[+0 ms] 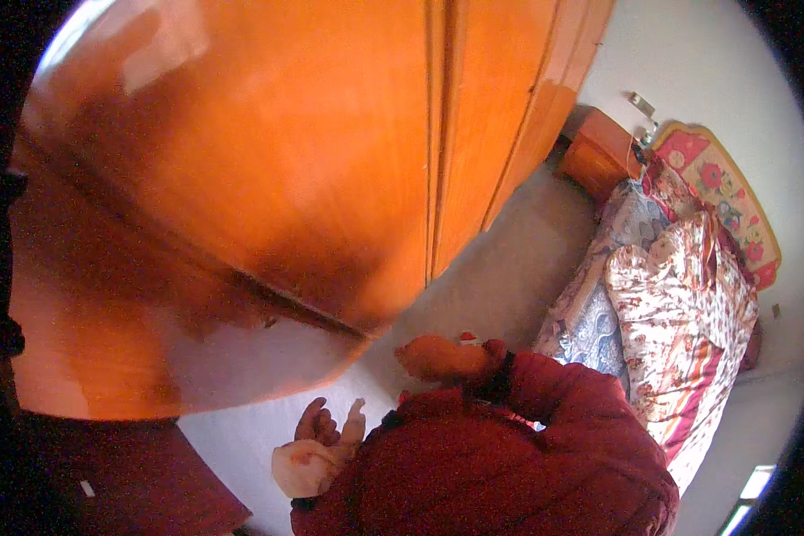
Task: The person opens a wardrobe, retrieves a cloth, and walks to the bathroom to hang it. Then they walk to a bedroom, pick up a mop, and mop the floor around the bed and furniture.
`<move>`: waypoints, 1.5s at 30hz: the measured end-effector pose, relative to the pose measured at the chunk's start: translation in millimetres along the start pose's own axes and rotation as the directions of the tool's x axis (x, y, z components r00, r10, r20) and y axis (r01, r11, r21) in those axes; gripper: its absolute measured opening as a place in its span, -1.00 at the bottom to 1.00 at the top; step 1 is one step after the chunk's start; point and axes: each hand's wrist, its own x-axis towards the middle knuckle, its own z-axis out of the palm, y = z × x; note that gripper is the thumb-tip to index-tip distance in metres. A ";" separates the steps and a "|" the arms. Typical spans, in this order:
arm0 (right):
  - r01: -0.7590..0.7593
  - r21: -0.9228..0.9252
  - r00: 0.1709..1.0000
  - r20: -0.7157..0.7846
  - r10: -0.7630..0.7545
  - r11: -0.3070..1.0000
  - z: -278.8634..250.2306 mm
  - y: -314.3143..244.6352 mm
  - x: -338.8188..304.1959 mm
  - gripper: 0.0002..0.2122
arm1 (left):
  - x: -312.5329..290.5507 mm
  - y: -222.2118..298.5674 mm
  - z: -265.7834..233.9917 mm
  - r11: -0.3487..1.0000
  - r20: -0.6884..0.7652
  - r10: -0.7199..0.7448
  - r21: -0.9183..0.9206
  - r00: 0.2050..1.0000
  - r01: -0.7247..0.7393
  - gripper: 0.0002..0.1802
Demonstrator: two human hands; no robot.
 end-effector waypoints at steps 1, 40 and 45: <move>0.023 -0.007 0.998 -0.052 -0.023 1.000 -3.1 4.7 -4.9 -0.81 | 3.4 0.1 7.4 1.000 -0.011 -0.015 -0.007 1.000 0.015 -0.49; -0.204 -0.586 0.690 -0.655 -0.310 0.785 -453.5 447.3 -157.5 -0.75 | 226.7 414.2 577.9 0.808 0.643 -0.017 -0.442 0.765 0.389 -0.62; -0.046 -0.509 0.826 -0.504 -0.254 0.859 -455.4 453.9 -145.6 -0.84 | 240.8 409.0 587.3 0.819 0.625 -0.020 -0.437 0.780 0.372 -0.60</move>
